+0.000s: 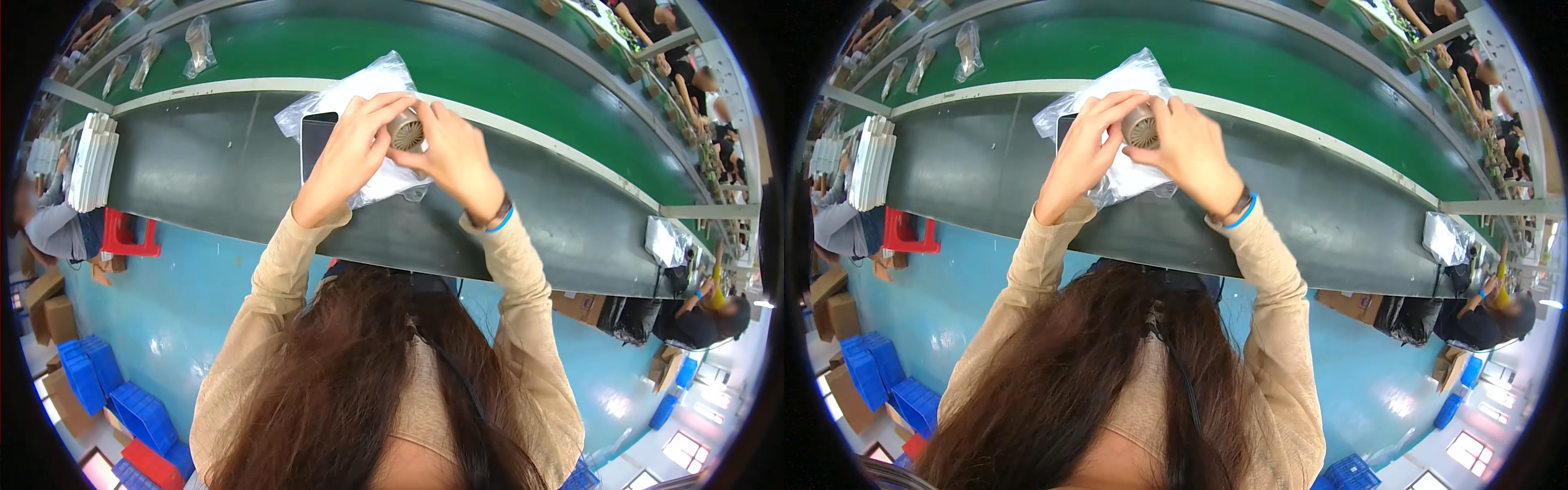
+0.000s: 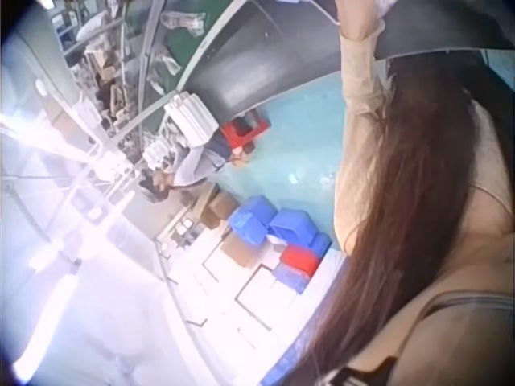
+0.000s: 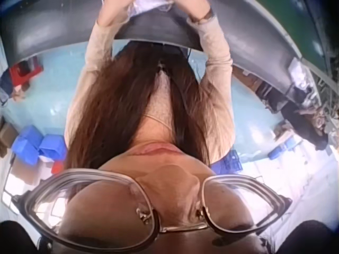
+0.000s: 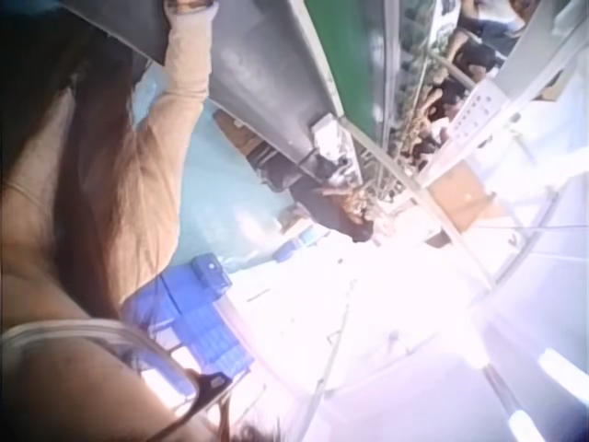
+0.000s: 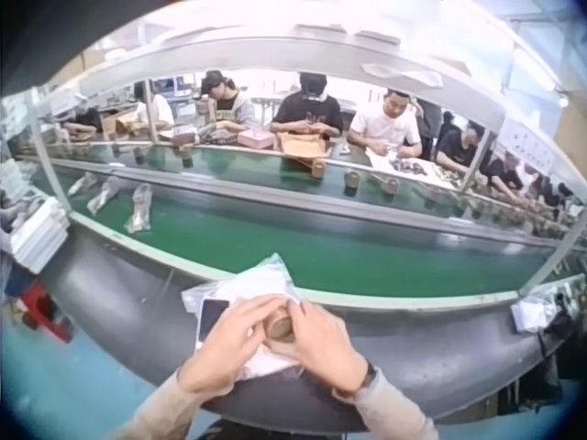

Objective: Placing small electronic fans into plastic bags on a production line.

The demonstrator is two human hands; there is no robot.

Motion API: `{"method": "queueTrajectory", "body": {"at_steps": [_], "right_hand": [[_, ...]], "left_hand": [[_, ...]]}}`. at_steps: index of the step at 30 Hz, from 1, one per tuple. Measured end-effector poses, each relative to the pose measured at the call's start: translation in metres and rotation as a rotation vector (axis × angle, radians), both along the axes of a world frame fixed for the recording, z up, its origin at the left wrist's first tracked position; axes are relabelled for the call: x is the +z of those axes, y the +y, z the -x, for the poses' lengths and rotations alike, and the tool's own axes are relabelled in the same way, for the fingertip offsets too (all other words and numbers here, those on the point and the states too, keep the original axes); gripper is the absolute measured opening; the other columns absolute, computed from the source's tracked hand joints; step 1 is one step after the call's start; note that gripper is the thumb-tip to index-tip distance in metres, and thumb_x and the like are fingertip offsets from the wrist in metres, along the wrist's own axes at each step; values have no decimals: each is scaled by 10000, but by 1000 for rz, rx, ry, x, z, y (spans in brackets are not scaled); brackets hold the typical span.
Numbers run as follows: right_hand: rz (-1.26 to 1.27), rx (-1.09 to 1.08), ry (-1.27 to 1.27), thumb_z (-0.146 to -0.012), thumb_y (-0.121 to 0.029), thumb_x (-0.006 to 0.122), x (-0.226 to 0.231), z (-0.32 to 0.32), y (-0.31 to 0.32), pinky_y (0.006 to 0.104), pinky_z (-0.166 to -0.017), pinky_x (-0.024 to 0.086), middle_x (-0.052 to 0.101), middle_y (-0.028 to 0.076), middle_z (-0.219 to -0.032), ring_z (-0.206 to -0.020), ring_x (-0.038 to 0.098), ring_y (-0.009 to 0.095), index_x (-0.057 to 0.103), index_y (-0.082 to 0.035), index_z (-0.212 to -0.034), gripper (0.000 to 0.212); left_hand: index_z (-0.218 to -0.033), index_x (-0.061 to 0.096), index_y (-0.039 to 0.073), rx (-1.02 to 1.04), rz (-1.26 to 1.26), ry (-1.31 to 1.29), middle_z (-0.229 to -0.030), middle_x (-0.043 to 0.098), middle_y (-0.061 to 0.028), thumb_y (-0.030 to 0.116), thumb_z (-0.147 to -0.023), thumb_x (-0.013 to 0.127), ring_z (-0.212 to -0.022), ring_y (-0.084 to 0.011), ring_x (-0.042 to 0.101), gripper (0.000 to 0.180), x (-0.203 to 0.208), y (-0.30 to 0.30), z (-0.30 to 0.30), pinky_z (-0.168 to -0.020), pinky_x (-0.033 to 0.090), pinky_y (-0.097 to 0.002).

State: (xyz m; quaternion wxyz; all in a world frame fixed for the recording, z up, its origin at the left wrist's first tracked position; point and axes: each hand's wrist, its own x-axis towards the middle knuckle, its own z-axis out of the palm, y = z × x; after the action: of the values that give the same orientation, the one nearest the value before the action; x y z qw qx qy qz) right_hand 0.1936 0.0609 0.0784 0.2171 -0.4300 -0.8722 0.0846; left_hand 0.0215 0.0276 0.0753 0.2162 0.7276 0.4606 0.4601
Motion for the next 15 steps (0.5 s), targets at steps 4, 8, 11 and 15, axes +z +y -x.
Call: {"method": "queueTrajectory", "body": {"at_steps": [4, 8, 11, 15], "right_hand": [[34, 229, -134, -805, -339, 722, 2, -22, 38, 395, -672, 494, 623, 120, -784, -784, 628, 319, 688, -66, -958, 315], [414, 577, 1, -836, -173, 720, -8, -27, 79, 327, -636, 447, 598, 63, -831, -707, 566, 216, 685, -44, -866, 137], [587, 556, 103, -805, -141, 738, -2, -30, 77, 308, -641, 432, 568, 33, -806, -718, 533, 160, 685, -22, -845, 136], [701, 570, 252, -795, -124, 741, 0, -42, 74, 290, -675, 433, 546, 17, -796, -747, 520, 146, 691, -15, -849, 132]], "left_hand": [[-1194, 618, 18, 86, -27, 153, -1221, 604, -107, -102, -766, 483, -944, -321, 510, 464, -22, 11, 9, -891, 451, -374], [-1172, 630, 16, 111, 15, 156, -1207, 619, -93, -112, -751, 484, -936, -324, 502, 463, -32, 15, 4, -890, 450, -371], [-1154, 643, 23, 102, 34, 127, -1203, 625, -85, -114, -755, 478, -914, -311, 497, 453, -30, 16, 5, -892, 447, -370], [-1184, 638, 52, 28, 96, 107, -1210, 626, -72, -95, -786, 473, -932, -268, 525, 456, -16, 22, 6, -871, 447, -351]]}}
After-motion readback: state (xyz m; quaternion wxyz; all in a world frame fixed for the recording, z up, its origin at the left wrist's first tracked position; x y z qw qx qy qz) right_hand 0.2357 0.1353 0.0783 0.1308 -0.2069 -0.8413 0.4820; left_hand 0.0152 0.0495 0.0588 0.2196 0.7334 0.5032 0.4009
